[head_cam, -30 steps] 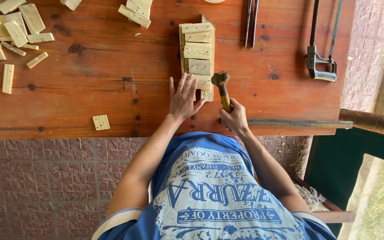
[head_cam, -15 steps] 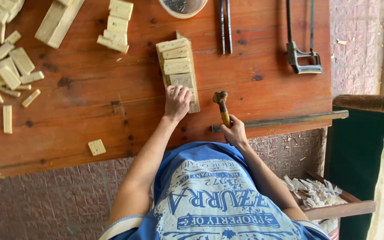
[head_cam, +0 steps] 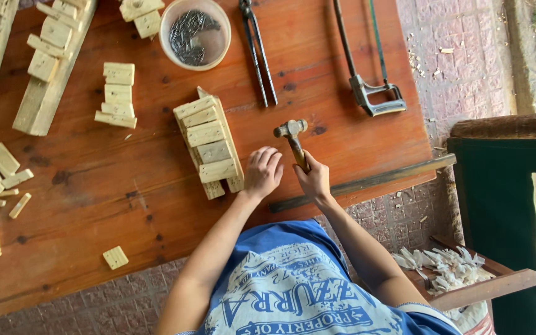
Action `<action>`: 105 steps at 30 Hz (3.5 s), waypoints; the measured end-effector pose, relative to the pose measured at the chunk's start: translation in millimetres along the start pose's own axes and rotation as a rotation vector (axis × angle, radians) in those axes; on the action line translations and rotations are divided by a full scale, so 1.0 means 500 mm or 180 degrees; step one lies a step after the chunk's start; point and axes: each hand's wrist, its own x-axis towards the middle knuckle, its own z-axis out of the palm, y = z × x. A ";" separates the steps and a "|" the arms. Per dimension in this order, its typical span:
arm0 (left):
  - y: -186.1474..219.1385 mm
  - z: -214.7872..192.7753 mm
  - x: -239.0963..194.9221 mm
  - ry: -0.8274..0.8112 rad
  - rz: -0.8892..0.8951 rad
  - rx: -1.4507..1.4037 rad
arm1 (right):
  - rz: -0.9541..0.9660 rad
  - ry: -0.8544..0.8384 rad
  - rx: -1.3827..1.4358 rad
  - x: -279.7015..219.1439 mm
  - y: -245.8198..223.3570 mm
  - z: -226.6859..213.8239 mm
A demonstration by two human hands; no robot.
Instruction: The person assembles small wooden blocks into a vertical stack on a wooden table. They pick up nails from a container, place them into pre-drilled holes in the blocks, and hammer them in to secure the pieces together. The person repeats this process, adding more blocks and nails to build the structure.
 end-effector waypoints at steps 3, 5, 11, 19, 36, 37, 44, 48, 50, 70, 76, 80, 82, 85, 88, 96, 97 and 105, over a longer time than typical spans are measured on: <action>0.022 0.040 0.022 -0.0115 -0.0118 0.0050 | -0.0621 0.0439 -0.0660 0.076 0.029 0.004; 0.031 0.051 0.022 -0.0163 -0.0140 0.0068 | -0.1025 0.0701 -0.1065 0.134 0.073 0.011; 0.030 0.061 0.018 -0.0299 0.0167 0.0249 | -0.1535 0.1161 -0.1508 0.285 0.114 0.023; 0.026 0.071 0.024 -0.0231 0.0155 0.0290 | -0.1454 0.1718 -0.1443 0.399 0.129 0.086; 0.018 0.078 0.026 -0.0289 0.0118 0.0261 | -0.1478 0.1831 -0.1696 0.502 0.094 0.116; 0.021 0.076 0.019 -0.0292 0.0104 0.0259 | -0.1454 0.1779 -0.1701 0.497 0.094 0.117; 0.026 0.080 0.013 -0.0018 -0.0016 0.0210 | -0.1931 0.1662 -0.1768 0.383 -0.001 0.078; -0.042 0.047 0.077 0.0368 -0.0441 0.0136 | -0.2221 0.1050 -0.1297 0.338 -0.024 0.088; -0.086 0.017 0.095 0.0507 -0.0564 0.0148 | -0.2162 0.0874 -0.1259 0.308 -0.023 0.085; -0.398 -0.104 0.260 -0.0749 -0.1649 0.0493 | -0.2473 0.0140 -0.1830 0.612 -0.231 0.315; -0.395 -0.112 0.254 -0.0902 -0.1603 0.0516 | -0.2128 -0.0051 -0.1823 0.741 -0.238 0.369; -0.394 -0.103 0.247 -0.0958 -0.1628 0.0537 | -0.2011 -0.0150 -0.2448 0.765 -0.250 0.402; -0.391 -0.102 0.245 -0.1038 -0.1679 0.0447 | -0.1951 0.0133 -0.2778 0.764 -0.252 0.425; -0.391 -0.102 0.244 -0.1042 -0.1700 0.0457 | -0.1974 0.0257 -0.2866 0.778 -0.240 0.455; -0.392 -0.108 0.253 -0.1200 -0.1733 0.0461 | -0.1804 0.0223 -0.2979 0.782 -0.252 0.472; -0.393 -0.101 0.248 -0.1286 -0.1808 0.0438 | -0.1895 0.0149 -0.2404 0.775 -0.238 0.479; -0.394 -0.100 0.248 -0.1283 -0.1807 0.0424 | -0.1972 0.0151 -0.2069 0.774 -0.241 0.474; -0.376 -0.104 0.221 -0.0879 -0.1805 0.0285 | -0.1828 -0.0020 -0.0319 0.595 -0.256 0.322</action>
